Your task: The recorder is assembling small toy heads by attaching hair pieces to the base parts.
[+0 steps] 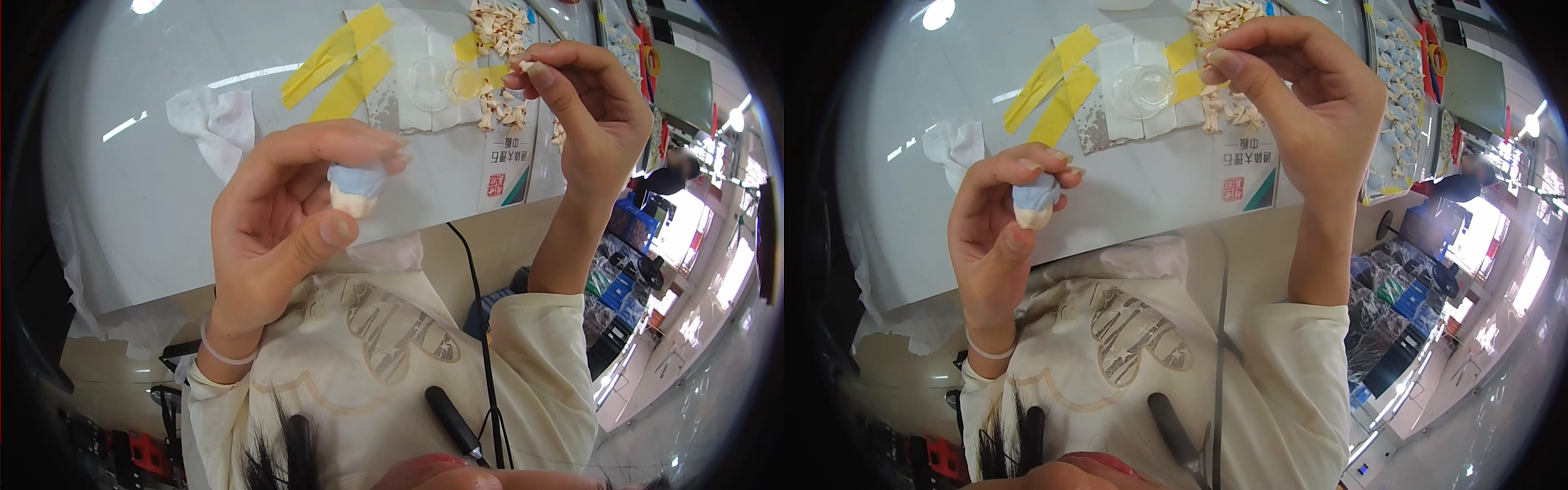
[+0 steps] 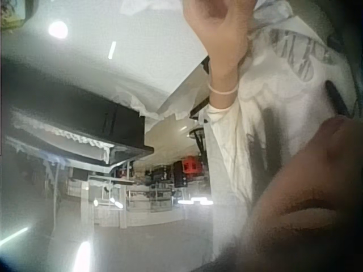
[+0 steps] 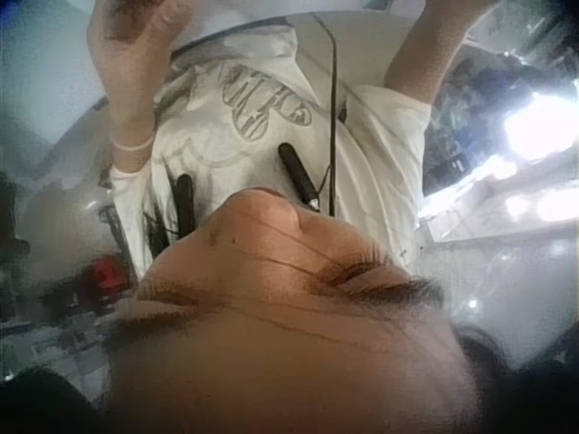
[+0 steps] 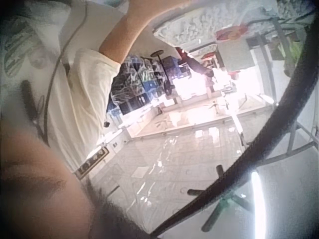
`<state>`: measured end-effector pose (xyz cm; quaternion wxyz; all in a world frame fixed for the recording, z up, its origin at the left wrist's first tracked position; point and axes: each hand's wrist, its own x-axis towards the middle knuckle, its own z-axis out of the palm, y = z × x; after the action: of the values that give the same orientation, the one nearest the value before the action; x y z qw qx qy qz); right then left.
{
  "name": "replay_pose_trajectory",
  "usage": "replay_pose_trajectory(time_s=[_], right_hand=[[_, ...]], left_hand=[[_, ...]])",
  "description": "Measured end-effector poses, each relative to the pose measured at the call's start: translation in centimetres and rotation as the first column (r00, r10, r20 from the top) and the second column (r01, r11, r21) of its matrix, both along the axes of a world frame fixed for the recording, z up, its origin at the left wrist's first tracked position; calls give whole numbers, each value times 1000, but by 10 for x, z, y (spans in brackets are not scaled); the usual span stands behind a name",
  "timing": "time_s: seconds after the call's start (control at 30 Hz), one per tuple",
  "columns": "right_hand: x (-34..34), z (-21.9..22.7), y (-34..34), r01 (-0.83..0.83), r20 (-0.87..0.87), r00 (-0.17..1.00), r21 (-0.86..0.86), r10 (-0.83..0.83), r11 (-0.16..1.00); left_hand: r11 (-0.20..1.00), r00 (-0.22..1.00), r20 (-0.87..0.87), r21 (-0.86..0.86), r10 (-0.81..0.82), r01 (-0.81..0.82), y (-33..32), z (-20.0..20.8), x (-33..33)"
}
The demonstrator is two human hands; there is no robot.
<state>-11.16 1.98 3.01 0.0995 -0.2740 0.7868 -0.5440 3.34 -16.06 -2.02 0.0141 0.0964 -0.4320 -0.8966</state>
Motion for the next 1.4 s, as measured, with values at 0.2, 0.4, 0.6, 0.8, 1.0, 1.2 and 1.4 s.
replay_pose_trajectory(time_s=[0.2, 0.4, 0.6, 0.8, 1.0, 1.2, 1.4], right_hand=[[-6, -4, 0, -70, -147, 985, 115, 86, 991], [-3, -4, -10, -125, -68, 988, 174, 139, 977], [-3, 4, -25, -129, -216, 949, 403, 231, 906], [9, 24, -53, -23, -137, 985, 515, 108, 857], [1, 13, -27, -84, -236, 943, 517, 236, 852], [18, 24, -50, 80, -186, 982, 482, 13, 872], [33, 4, -22, -44, -165, 984, 122, 63, 992]], left_hand=[[1000, 1000, 7, -17, -1, 1, -5, -8, 5], [993, 974, -226, -121, -25, -3, -8, -19, 6], [979, 951, -268, -87, 157, -186, 12, -14, 8], [978, 961, -276, -189, 30, -85, 6, -17, 4], [975, 981, -191, -207, 36, -76, 3, -11, 5], [989, 992, -119, -138, 33, -49, 2, -6, 2], [990, 996, -82, -136, 36, -47, 4, -4, 8]])
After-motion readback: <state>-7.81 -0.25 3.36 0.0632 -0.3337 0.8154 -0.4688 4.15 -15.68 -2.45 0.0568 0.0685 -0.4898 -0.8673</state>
